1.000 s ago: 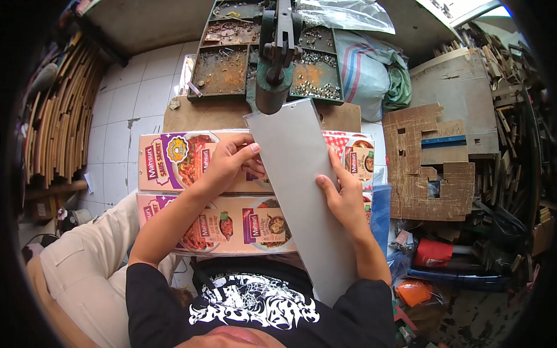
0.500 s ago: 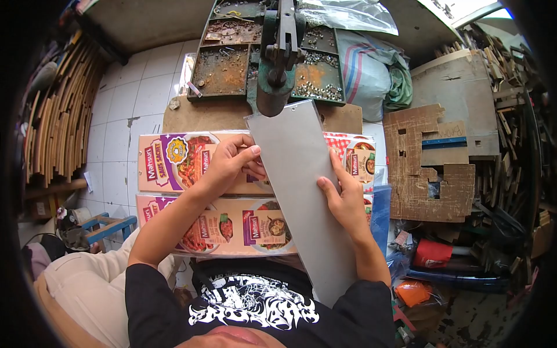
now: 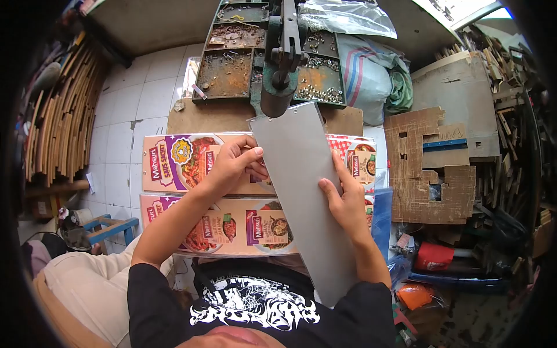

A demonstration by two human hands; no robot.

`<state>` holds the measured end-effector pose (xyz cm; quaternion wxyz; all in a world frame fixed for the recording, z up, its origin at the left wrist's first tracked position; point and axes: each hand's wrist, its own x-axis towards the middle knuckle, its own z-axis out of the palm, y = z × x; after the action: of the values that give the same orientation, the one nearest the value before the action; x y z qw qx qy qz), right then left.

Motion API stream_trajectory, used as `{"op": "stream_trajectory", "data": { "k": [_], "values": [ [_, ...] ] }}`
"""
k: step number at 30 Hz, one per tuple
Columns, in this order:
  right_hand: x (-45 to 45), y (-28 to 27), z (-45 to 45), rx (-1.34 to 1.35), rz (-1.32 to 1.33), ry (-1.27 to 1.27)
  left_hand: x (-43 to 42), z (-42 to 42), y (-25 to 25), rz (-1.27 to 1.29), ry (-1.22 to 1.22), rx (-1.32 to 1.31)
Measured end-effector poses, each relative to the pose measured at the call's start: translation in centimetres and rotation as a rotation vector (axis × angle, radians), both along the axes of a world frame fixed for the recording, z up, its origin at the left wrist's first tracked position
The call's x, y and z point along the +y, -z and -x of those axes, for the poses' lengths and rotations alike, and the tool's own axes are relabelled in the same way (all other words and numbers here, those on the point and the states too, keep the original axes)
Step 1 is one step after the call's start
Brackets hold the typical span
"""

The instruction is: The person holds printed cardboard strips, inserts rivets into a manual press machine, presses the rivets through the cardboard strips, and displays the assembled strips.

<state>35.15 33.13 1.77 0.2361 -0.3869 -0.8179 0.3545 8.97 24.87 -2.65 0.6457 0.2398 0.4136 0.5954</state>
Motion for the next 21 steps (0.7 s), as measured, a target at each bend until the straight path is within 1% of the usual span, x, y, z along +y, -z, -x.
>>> {"op": "stream_trajectory", "data": {
  "k": [1,3,5,6,7,8,9,10,12,14,15,18,20,21],
  "values": [
    [-0.2,-0.1,0.0,0.000,0.002,0.005,0.1,0.0,0.0,-0.016,0.005,0.002],
    [-1.3,-0.6,-0.3,0.059,0.210,0.091,-0.3,-0.4,0.2,-0.016,0.023,-0.008],
    [-2.1,-1.0,-0.5,0.085,0.202,0.105,-0.2,-0.3,-0.3,-0.081,0.062,0.118],
    [-2.3,-1.3,-0.6,0.116,0.186,0.108,-0.3,-0.1,-0.1,-0.087,0.065,0.120],
    [-2.3,-1.1,-1.1,0.120,0.180,0.111,-0.3,0.1,0.4,-0.099,0.057,-0.018],
    [-2.2,-0.4,-2.0,0.170,0.264,0.133,-0.4,0.3,0.7,-0.110,0.050,-0.156],
    [-2.2,0.1,-2.7,0.218,0.350,0.156,-0.3,0.2,0.6,-0.067,0.028,-0.136],
    [-2.3,0.2,-3.4,0.219,0.348,0.161,-0.3,0.2,0.6,-0.068,0.033,-0.136],
    [-2.6,0.3,-4.6,0.323,0.649,0.139,-0.1,0.1,0.7,-0.007,0.023,-0.092],
    [-2.9,0.1,-5.2,0.648,1.212,-0.044,-0.1,0.0,0.7,0.008,0.024,-0.077],
    [-3.1,0.3,-5.2,0.634,1.270,-0.127,-0.1,0.0,0.8,0.013,0.015,-0.071],
    [-3.6,3.6,-5.0,0.820,1.446,-0.426,-0.1,0.0,1.0,0.001,0.013,-0.073],
    [-3.6,4.3,-4.0,0.860,1.951,-0.665,0.0,0.0,1.2,-0.026,0.009,-0.077],
    [-3.7,3.9,-3.2,0.795,2.000,-0.734,-0.1,0.0,1.1,-0.029,0.010,-0.076]
  ]
}}
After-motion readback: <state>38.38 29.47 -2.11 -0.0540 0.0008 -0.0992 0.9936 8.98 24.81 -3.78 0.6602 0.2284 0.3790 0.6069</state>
